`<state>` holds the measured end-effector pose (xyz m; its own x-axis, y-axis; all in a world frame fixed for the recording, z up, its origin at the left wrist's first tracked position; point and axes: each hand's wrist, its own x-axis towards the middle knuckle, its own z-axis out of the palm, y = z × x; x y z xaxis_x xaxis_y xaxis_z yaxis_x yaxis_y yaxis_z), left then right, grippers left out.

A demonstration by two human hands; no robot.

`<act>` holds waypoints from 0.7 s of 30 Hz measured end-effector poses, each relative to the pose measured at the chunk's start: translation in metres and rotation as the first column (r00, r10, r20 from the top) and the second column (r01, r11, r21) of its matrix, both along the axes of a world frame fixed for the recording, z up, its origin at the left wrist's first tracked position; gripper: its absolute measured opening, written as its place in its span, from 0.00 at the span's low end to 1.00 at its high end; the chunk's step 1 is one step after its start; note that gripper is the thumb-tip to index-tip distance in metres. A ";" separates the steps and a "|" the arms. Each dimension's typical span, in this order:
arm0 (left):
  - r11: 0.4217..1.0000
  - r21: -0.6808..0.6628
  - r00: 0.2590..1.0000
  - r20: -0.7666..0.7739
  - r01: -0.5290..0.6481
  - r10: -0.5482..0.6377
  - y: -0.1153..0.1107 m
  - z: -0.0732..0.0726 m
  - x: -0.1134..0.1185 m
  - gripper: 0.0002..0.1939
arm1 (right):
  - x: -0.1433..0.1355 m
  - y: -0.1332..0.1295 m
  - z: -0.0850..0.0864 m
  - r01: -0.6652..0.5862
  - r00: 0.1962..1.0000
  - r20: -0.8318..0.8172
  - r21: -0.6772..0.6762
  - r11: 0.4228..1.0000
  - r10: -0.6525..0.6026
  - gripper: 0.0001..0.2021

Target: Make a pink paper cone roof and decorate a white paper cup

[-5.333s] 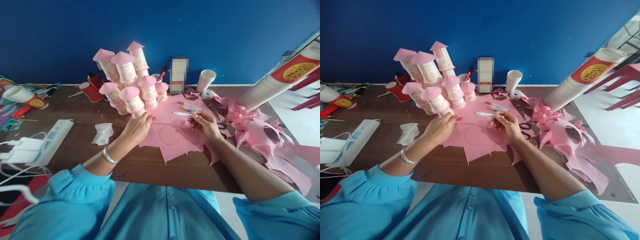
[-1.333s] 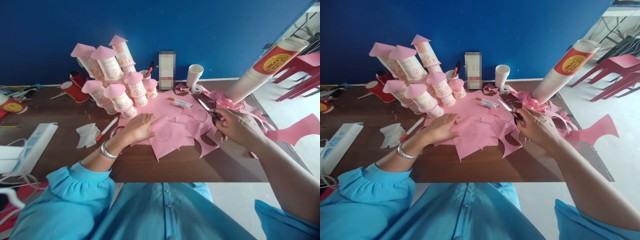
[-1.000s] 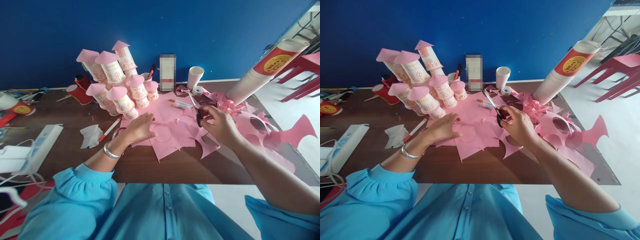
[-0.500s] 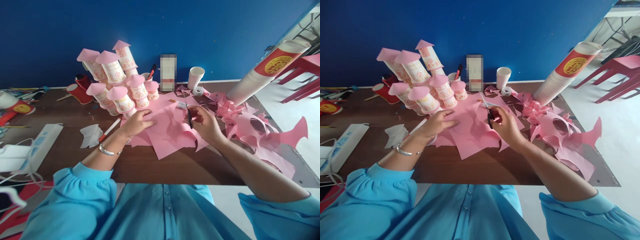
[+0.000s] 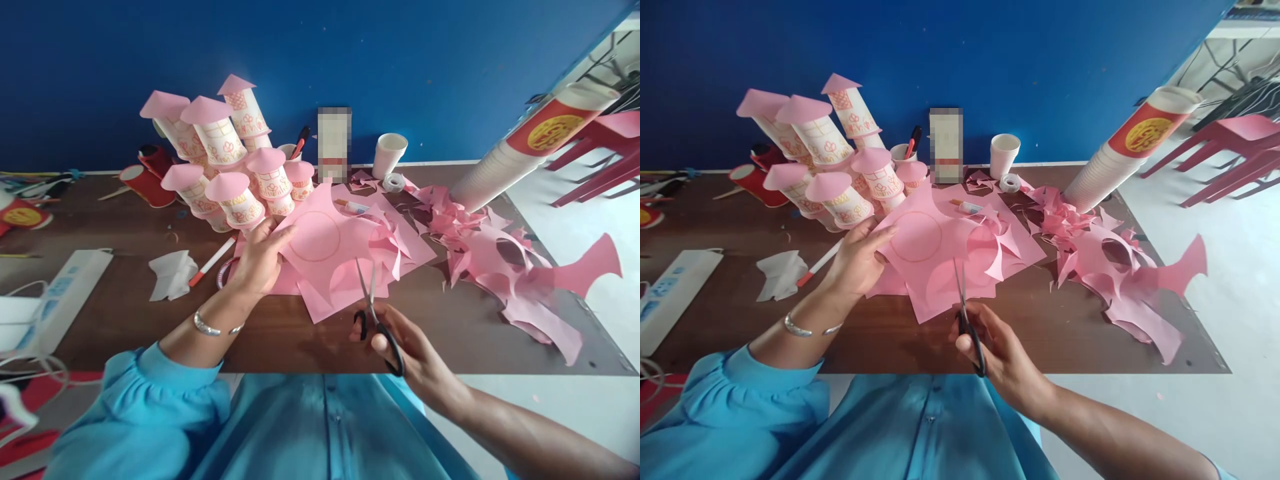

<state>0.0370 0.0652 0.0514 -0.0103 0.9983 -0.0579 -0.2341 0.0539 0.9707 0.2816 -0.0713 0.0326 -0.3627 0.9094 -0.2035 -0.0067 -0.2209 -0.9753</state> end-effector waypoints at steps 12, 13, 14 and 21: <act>0.982 0.186 0.959 -0.278 -0.006 0.059 -0.024 0.017 -0.006 0.13 | -0.040 0.028 -0.003 0.078 0.996 -0.049 -0.008 0.997 -0.078 0.31; 0.983 0.182 0.961 -0.271 -0.009 0.059 -0.025 0.018 -0.007 0.13 | -0.042 0.031 -0.002 0.079 0.996 -0.039 0.006 0.997 -0.079 0.30; 0.985 0.174 0.966 -0.255 -0.007 0.052 -0.027 0.018 -0.007 0.14 | -0.043 0.032 -0.002 0.078 0.997 -0.029 0.022 0.997 -0.078 0.29; 0.999 0.026 0.999 0.000 0.043 -0.043 -0.039 0.008 0.005 0.20 | -0.051 0.033 -0.014 0.111 0.994 -0.027 0.076 0.991 -0.109 0.28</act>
<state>0.0418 0.0266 0.0593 0.0328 0.9990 -0.0319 -0.2328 0.0387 0.9718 0.2303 -0.0380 0.0186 -0.2631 0.9567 -0.1242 -0.0497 -0.1420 -0.9886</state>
